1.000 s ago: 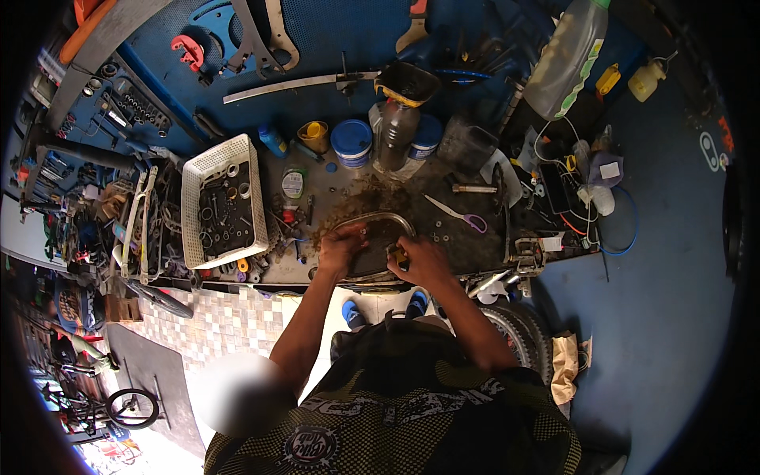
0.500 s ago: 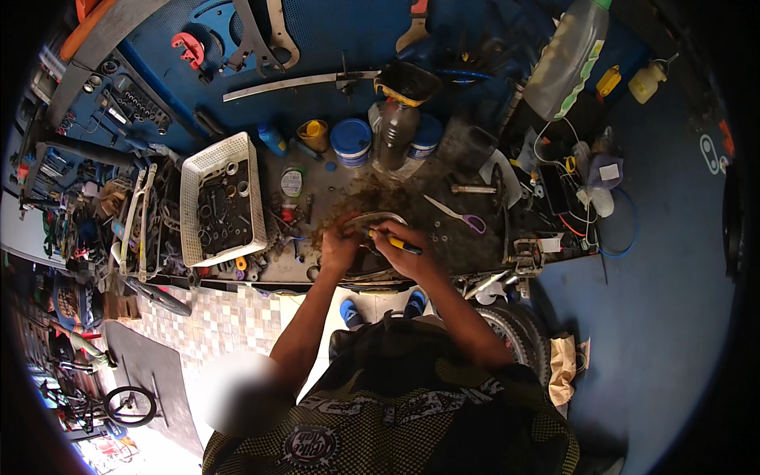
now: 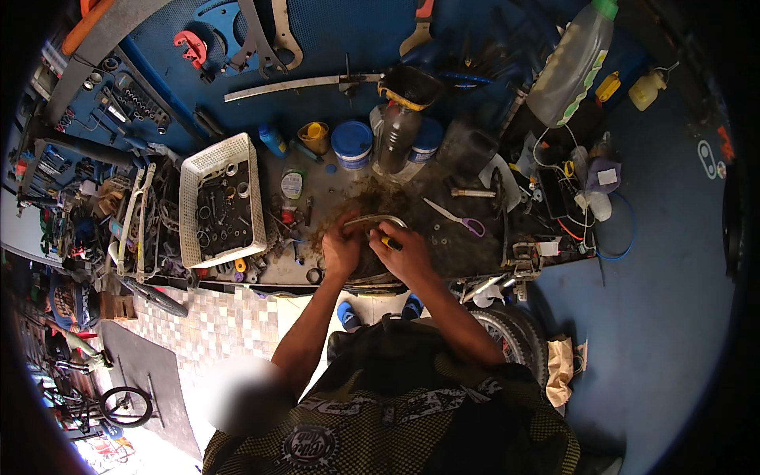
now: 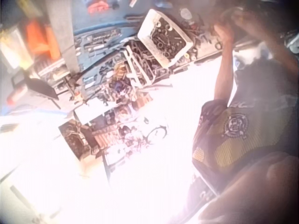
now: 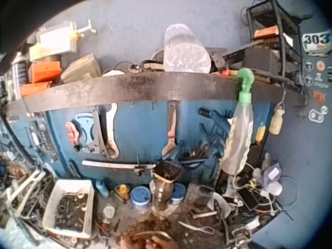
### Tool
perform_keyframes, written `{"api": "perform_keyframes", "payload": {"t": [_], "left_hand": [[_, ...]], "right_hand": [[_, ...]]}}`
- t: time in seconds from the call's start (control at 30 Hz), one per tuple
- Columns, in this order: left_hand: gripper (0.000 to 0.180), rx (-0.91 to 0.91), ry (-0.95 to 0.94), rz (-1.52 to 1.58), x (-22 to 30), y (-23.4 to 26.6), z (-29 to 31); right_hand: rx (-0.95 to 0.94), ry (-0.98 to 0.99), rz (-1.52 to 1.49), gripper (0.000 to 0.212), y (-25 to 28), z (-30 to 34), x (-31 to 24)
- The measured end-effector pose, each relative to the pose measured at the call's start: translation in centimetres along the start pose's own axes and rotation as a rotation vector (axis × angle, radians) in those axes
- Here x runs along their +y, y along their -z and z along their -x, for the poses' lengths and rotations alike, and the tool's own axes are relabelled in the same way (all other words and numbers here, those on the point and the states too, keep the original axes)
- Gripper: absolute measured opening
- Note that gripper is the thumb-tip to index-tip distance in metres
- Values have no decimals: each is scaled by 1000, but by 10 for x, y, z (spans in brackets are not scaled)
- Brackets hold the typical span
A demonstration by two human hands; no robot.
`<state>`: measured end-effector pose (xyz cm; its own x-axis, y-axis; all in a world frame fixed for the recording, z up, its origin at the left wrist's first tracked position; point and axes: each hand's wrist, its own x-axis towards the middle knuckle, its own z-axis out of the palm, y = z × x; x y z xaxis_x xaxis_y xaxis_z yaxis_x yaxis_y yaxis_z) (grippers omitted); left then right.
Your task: The person uses a yellow-handled brush to scrub a small metal part held in the left hand over a workbench. The person repeatedly scrubs the part, occasionally lifting it to inspect the surface, and continues scrubbing throughout the clip.
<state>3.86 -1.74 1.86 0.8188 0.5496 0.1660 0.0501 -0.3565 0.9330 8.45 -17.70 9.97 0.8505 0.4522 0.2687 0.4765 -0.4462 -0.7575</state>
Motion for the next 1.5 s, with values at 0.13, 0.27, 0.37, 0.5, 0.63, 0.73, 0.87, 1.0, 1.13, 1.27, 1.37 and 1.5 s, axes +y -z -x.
{"api": "perform_keyframes", "payload": {"t": [0.13, 0.27, 0.37, 0.5, 0.63, 0.73, 0.87, 1.0, 1.13, 1.27, 1.37, 1.5], "left_hand": [[38, -14, -19, 20, 2, -2, 0], [37, -28, 27, 43, 11, -3, 1], [36, -35, -91, 33, 18, -6, -1], [28, -79, 167, 319, 21, -3, -5], [23, -106, 501, 725, 19, 1, -9], [25, -69, 584, 825, 14, 2, -11], [33, -91, 528, 786, 7, 4, -11], [38, -81, 490, 718, 5, 3, -9], [37, -78, 442, 626, 8, 6, -9], [45, -115, 307, 183, 7, 6, -11], [50, -89, 318, 235, 4, 1, -12], [49, -29, 204, 179, 4, -2, -11]], "right_hand": [[55, -65, -33, 24, -6, -1, 3], [53, -135, -138, 24, -9, -1, 12], [-47, -327, -351, 26, -14, -5, 25], [-53, -424, -534, 27, -12, -2, 47], [-131, -411, -538, 31, -5, 8, 63], [-207, -399, -536, 37, -4, 20, 69], [-240, -205, -304, 41, -6, 34, 73], [-237, 22, 181, 43, -1, 28, 69], [-220, -19, 37, 33, 11, 12, 45], [10, 226, -238, 19, 2, -4, 15], [-25, 226, -147, 16, 5, -14, 12], [-24, 256, -127, 17, 7, -16, 12]]}}
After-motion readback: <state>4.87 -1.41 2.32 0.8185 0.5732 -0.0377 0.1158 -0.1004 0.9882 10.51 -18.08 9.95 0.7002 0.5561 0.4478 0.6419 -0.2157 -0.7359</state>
